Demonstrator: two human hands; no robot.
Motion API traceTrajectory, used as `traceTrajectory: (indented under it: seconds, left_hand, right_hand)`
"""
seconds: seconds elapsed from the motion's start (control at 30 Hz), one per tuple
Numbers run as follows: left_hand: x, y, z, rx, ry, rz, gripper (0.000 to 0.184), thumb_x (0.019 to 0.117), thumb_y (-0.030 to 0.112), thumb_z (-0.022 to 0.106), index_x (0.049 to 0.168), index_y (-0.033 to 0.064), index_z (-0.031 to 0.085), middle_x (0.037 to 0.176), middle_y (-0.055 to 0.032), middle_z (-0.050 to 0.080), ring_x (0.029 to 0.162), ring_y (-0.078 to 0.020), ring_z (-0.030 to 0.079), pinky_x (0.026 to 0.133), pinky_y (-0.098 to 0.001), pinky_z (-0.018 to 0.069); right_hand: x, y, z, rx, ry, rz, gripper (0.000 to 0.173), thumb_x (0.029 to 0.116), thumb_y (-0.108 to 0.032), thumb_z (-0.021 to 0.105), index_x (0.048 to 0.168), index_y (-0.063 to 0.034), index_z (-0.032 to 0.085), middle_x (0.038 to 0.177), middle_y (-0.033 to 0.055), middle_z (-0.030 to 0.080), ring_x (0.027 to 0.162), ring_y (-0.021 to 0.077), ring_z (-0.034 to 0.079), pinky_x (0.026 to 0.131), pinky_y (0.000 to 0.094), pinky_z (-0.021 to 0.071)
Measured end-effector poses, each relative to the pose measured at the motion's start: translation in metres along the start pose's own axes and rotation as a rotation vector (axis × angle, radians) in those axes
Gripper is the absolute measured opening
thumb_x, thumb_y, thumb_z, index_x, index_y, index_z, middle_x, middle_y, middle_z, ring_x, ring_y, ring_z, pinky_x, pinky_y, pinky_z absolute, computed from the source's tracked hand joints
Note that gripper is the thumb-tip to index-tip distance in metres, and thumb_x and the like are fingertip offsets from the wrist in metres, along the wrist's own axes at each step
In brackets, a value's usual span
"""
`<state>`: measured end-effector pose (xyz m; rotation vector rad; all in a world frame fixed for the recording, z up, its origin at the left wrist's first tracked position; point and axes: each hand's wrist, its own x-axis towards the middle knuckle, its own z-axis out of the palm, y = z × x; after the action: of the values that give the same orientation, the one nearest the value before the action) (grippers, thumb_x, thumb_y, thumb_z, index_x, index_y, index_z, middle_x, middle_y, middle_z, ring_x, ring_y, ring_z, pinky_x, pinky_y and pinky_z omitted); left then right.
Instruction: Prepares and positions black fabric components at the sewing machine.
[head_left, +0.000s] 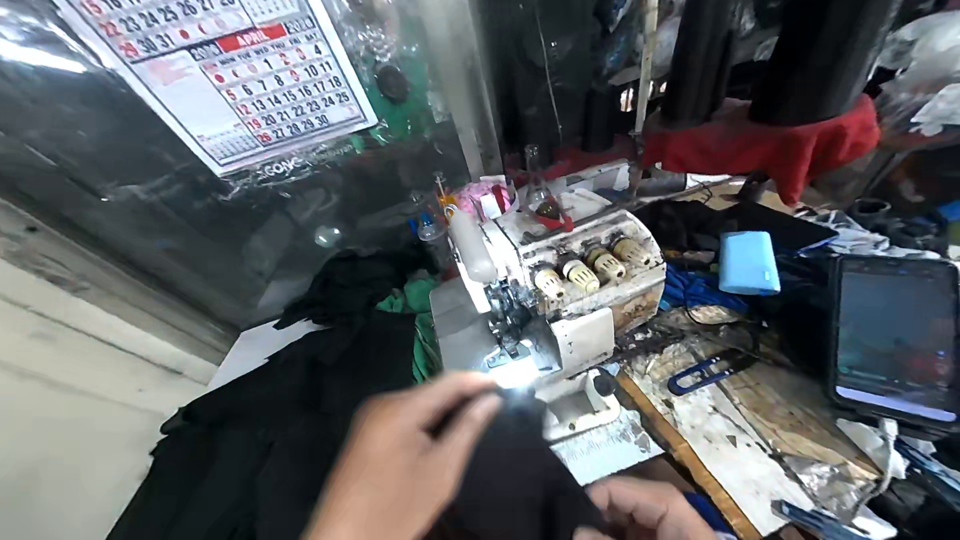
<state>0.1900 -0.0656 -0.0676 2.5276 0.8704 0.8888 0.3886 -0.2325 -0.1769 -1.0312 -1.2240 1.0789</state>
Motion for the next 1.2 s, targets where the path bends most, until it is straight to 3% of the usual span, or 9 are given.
traceTrajectory:
  seconds: [0.13,0.27,0.37,0.5,0.67,0.87,0.97,1.1,1.2]
  left_hand:
    - [0.007,-0.036,-0.045,0.192,0.284,-0.021,0.024,0.1004,0.028,0.065,0.115,0.0097,0.073,0.109,-0.0015,0.073,0.099,-0.0058,0.069,0.089,-0.0301,0.0576]
    - [-0.018,-0.072,-0.03,0.446,0.108,-0.132,0.03,0.103,0.023,0.06,0.126,0.0077,0.07,0.127,-0.013,0.068,0.116,-0.0306,0.066,0.098,-0.0566,0.0535]
    - [-0.051,-0.04,-0.002,0.298,0.152,-0.113,0.025,0.1021,0.028,0.057,0.117,0.0167,0.073,0.114,0.0014,0.069,0.096,-0.0117,0.068,0.08,-0.0356,0.0606]
    - [-0.062,-0.016,0.03,-0.046,-0.197,-0.078,0.028,0.1065,0.034,0.052,0.127,0.0261,0.07,0.118,0.0091,0.065,0.078,-0.0031,0.066,0.067,-0.0266,0.0619]
    - [-0.064,-0.021,-0.032,-0.229,-0.126,-0.01,0.011,0.0973,0.022,0.07,0.106,0.018,0.075,0.108,0.0062,0.07,0.084,-0.009,0.069,0.07,-0.026,0.0635]
    - [-0.093,-0.036,-0.077,-0.219,0.042,-0.003,0.017,0.1,0.027,0.064,0.109,0.0141,0.071,0.115,-0.0012,0.071,0.11,-0.0223,0.069,0.096,-0.039,0.0603]
    - [-0.107,-0.044,-0.054,-0.303,0.108,-0.116,0.017,0.102,0.028,0.06,0.11,0.0151,0.068,0.101,0.0006,0.073,0.088,-0.0151,0.071,0.077,-0.0303,0.0619]
    - [-0.111,-0.069,-0.013,-0.371,0.158,-0.258,0.013,0.1028,0.02,0.059,0.111,0.0146,0.068,0.087,0.0023,0.068,0.072,-0.0092,0.064,0.062,-0.023,0.0556]
    - [-0.113,-0.085,0.003,-0.429,0.166,-0.324,0.015,0.1036,0.02,0.06,0.112,0.0127,0.07,0.087,-0.0017,0.069,0.073,-0.0132,0.064,0.062,-0.0259,0.0555]
  right_hand:
    - [0.022,0.006,0.011,0.129,0.072,0.126,0.017,0.1034,-0.017,0.063,0.111,-0.0022,0.069,0.092,0.0108,0.074,0.073,0.0248,0.075,0.061,0.0418,0.067]
    - [0.044,0.013,0.023,0.118,0.062,0.219,0.019,0.1055,-0.019,0.059,0.115,-0.0054,0.069,0.101,0.0111,0.075,0.076,0.0279,0.076,0.062,0.0425,0.068]
    - [0.042,0.014,0.022,0.036,0.035,0.227,0.019,0.1063,-0.021,0.058,0.116,-0.0083,0.068,0.102,0.0079,0.074,0.075,0.0251,0.075,0.061,0.0404,0.0678]
    - [0.042,0.007,0.032,-0.063,-0.013,0.132,0.02,0.1073,-0.021,0.056,0.12,-0.0119,0.068,0.099,0.0067,0.073,0.072,0.0226,0.074,0.063,0.0375,0.0676]
    - [0.021,0.001,0.042,-0.121,-0.06,0.009,0.023,0.1045,-0.021,0.061,0.125,-0.0149,0.068,0.096,0.0032,0.074,0.072,0.0181,0.072,0.062,0.0338,0.0654]
    - [-0.029,0.073,0.053,-0.228,-0.224,0.389,0.022,0.1035,-0.033,0.061,0.113,-0.0184,0.074,0.1,-0.0021,0.075,0.076,0.0131,0.073,0.066,0.0356,0.065]
    - [-0.028,0.081,0.065,-0.216,-0.12,0.457,0.025,0.1018,-0.033,0.063,0.119,-0.0176,0.071,0.106,-0.0012,0.073,0.077,0.0134,0.072,0.066,0.0347,0.0647]
    - [-0.001,0.087,0.1,-0.265,-0.016,0.434,0.053,0.0953,-0.041,0.069,0.137,-0.01,0.061,0.129,0.0048,0.066,0.112,0.0134,0.067,0.096,0.0337,0.0592]
    - [0.015,0.093,0.116,-0.175,0.046,0.453,0.04,0.0972,-0.043,0.067,0.123,-0.0122,0.068,0.109,0.0019,0.073,0.093,0.0123,0.073,0.081,0.0348,0.0642]
